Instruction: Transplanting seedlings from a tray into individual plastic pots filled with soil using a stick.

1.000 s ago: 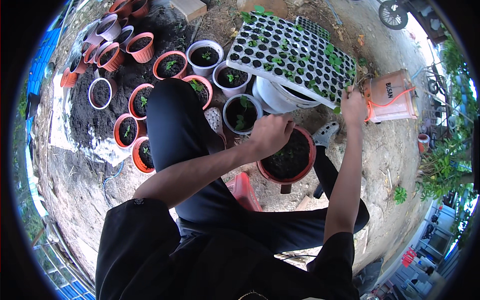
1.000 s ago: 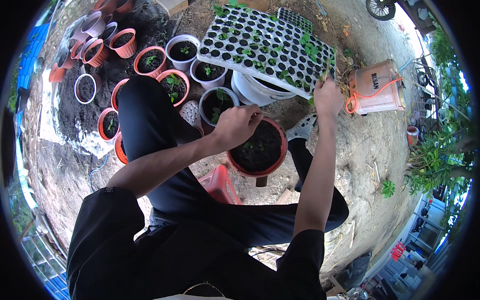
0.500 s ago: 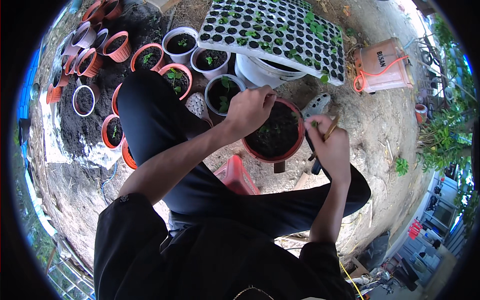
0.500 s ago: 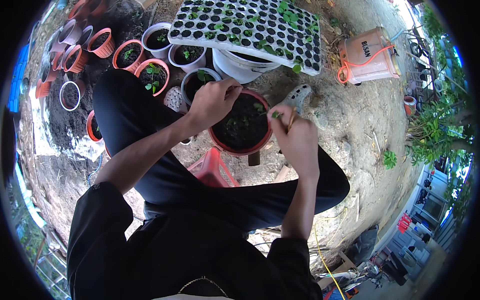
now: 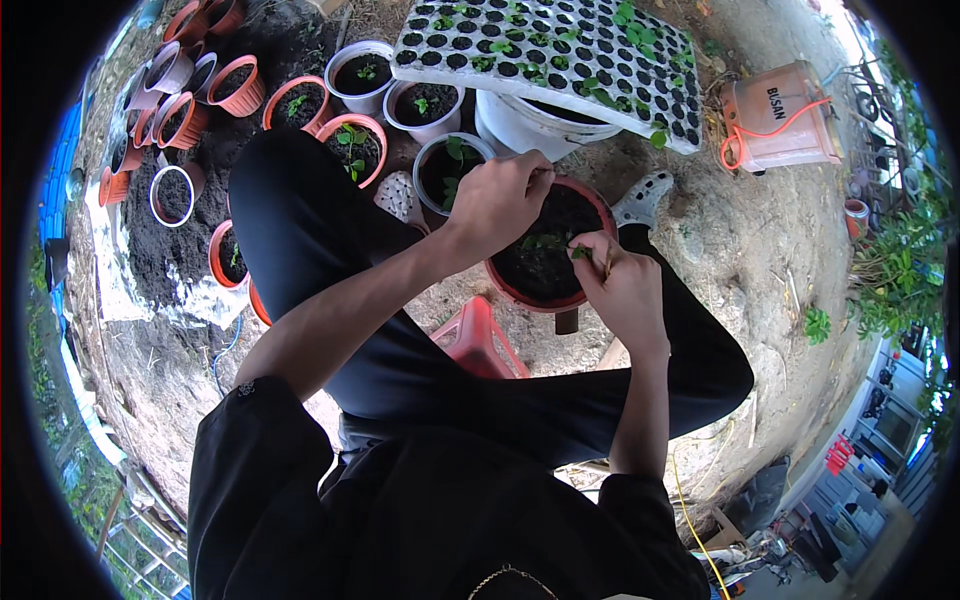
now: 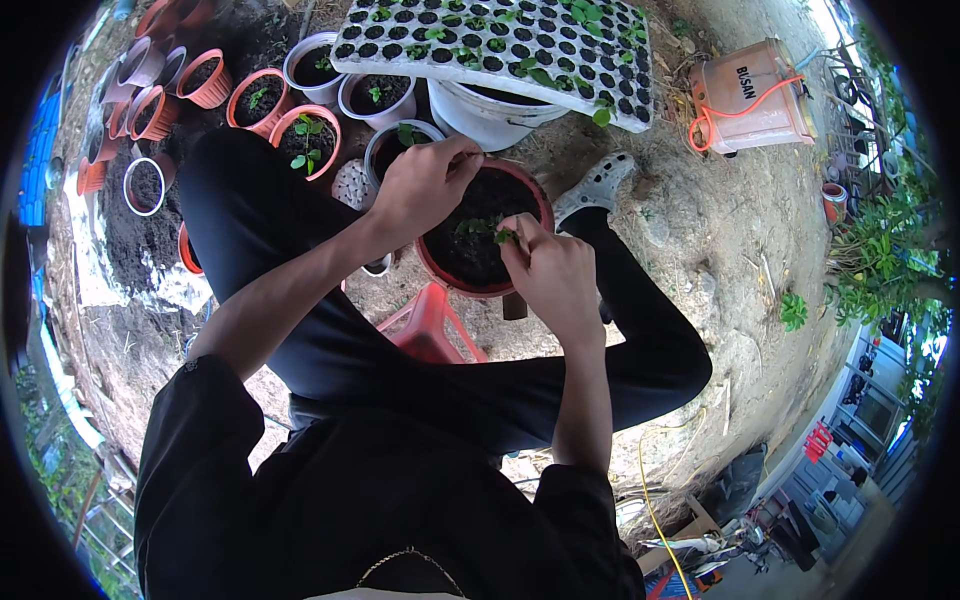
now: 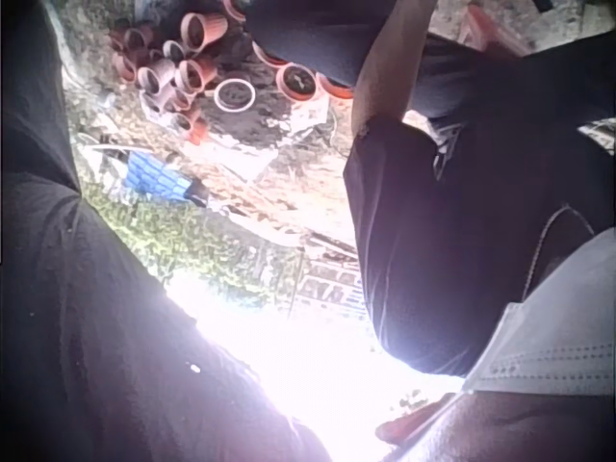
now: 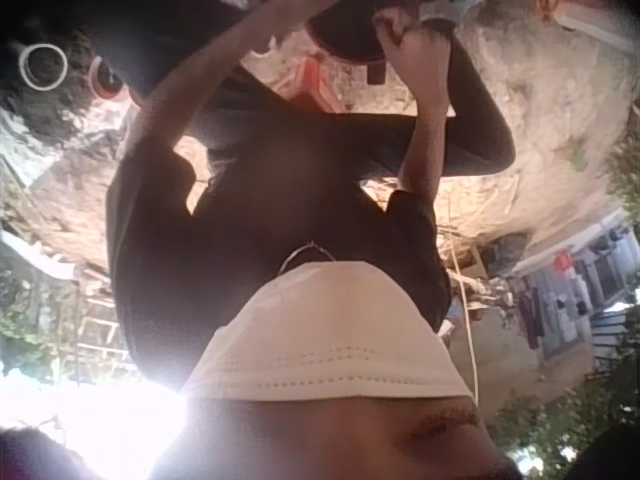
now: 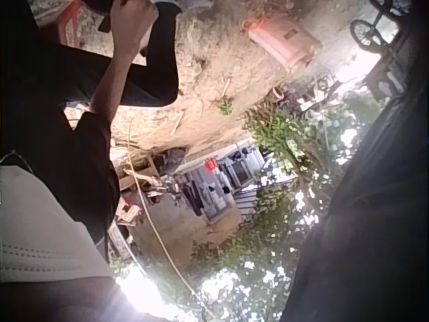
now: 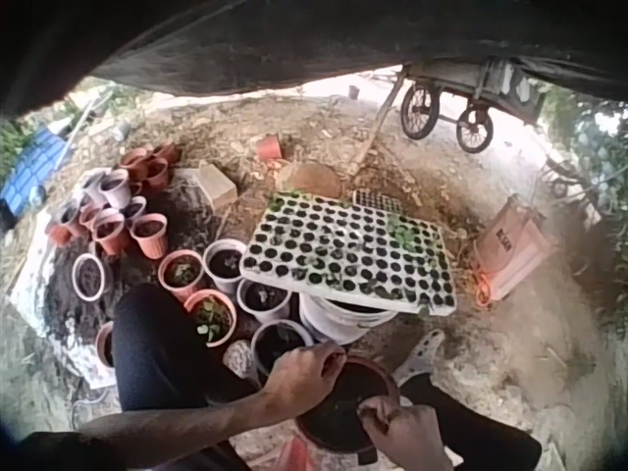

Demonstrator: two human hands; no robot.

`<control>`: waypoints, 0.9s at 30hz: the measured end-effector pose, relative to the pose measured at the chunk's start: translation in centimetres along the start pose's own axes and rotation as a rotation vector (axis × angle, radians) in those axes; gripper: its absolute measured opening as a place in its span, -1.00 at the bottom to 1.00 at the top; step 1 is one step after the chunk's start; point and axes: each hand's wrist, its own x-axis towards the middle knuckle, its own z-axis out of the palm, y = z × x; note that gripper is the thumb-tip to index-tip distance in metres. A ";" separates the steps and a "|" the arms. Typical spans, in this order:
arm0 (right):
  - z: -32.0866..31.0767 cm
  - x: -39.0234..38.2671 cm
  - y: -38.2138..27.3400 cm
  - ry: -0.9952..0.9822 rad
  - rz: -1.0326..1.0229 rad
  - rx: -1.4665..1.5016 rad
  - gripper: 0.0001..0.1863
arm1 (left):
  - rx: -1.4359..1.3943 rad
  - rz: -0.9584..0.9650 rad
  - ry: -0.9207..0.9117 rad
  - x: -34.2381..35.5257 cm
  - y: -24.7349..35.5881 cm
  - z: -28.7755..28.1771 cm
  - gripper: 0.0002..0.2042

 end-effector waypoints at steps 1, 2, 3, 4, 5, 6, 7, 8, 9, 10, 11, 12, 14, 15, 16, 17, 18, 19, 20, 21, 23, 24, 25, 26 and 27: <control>0.3 0.0 0.1 0.011 -0.025 -0.033 -0.92 | 0.000 -0.001 -0.001 0.0 0.0 0.0 -0.83; 0.6 -0.1 0.3 0.023 -0.050 -0.065 -0.92 | 0.004 -0.007 -0.011 0.0 0.0 -0.1 -0.83; 0.8 -0.1 0.5 0.023 -0.050 -0.064 -0.92 | 0.008 -0.012 -0.021 0.0 0.1 -0.1 -0.83; 1.0 -0.2 0.7 0.023 -0.050 -0.080 -0.92 | 0.009 -0.012 -0.022 0.0 0.1 -0.1 -0.83; 1.2 -0.1 0.7 0.020 -0.051 -0.098 -0.91 | 0.003 -0.020 -0.027 0.0 0.1 -0.3 -0.83; 1.2 0.0 0.5 0.017 -0.052 -0.099 -0.91 | -0.002 -0.029 -0.032 -0.1 0.0 -0.4 -0.83; 1.1 0.1 0.3 -0.002 -0.054 -0.128 -0.90 | -0.004 -0.031 -0.032 -0.1 -0.1 -0.4 -0.83; 1.0 0.1 0.1 -0.018 -0.055 -0.154 -0.89 | -0.015 -0.011 -0.019 -0.1 -0.1 -0.3 -0.82; 1.2 0.1 0.2 -0.018 -0.055 -0.153 -0.89 | -0.027 0.010 -0.007 -0.2 -0.2 -0.2 -0.81; 1.4 0.0 0.3 0.000 -0.073 -0.131 -0.88 | -0.026 0.009 -0.007 -0.2 -0.2 -0.2 -0.81; 1.6 0.0 0.4 0.018 -0.091 -0.108 -0.87 | -0.023 0.010 -0.009 -0.1 -0.2 -0.1 -0.81; 1.7 -0.1 0.4 0.018 -0.091 -0.107 -0.87 | -0.020 0.010 -0.010 -0.2 -0.3 -0.1 -0.81; 1.7 -0.1 0.5 -0.015 -0.101 -0.103 -0.85 | -0.019 0.011 -0.010 -0.2 -0.3 -0.1 -0.80; 1.8 -0.1 0.5 -0.016 -0.100 -0.103 -0.85 | -0.019 0.013 -0.009 -0.2 -0.2 -0.1 -0.80; 1.8 -0.1 0.5 -0.024 -0.097 -0.123 -0.85 | -0.020 0.013 -0.010 -0.2 -0.2 -0.1 -0.80; 1.9 -0.1 0.5 -0.031 -0.094 -0.142 -0.84 | -0.020 0.010 -0.014 -0.2 -0.2 -0.1 -0.80; 1.9 -0.1 0.5 -0.032 -0.093 -0.142 -0.84 | -0.021 0.006 -0.019 -0.2 -0.2 -0.1 -0.80; 1.9 -0.1 0.4 -0.045 -0.089 -0.148 -0.83 | -0.020 0.006 -0.020 -0.2 -0.2 -0.1 -0.80; 1.9 -0.1 0.4 -0.058 -0.085 -0.154 -0.82 | -0.021 0.010 -0.016 -0.2 -0.3 -0.1 -0.80; 1.9 -0.1 0.4 -0.058 -0.085 -0.153 -0.82 | -0.021 0.013 -0.013 -0.2 -0.3 -0.1 -0.80; 2.0 -0.1 0.2 -0.103 -0.078 -0.153 -0.79 | -0.017 0.014 -0.015 -0.2 -0.4 -0.1 -0.80; 2.2 -0.1 0.3 -0.102 -0.077 -0.154 -0.79 | -0.015 0.015 -0.018 -0.2 -0.4 -0.1 -0.80; 2.4 -0.1 0.4 -0.089 -0.102 -0.153 -0.77 | -0.015 0.016 -0.018 -0.2 -0.4 -0.1 -0.80; 2.6 -0.2 0.5 -0.076 -0.126 -0.152 -0.75 | -0.021 0.016 -0.021 -0.2 -0.4 -0.1 -0.80; 2.6 -0.2 0.4 -0.076 -0.125 -0.152 -0.75 | -0.028 0.016 -0.024 -0.2 -0.4 -0.1 -0.80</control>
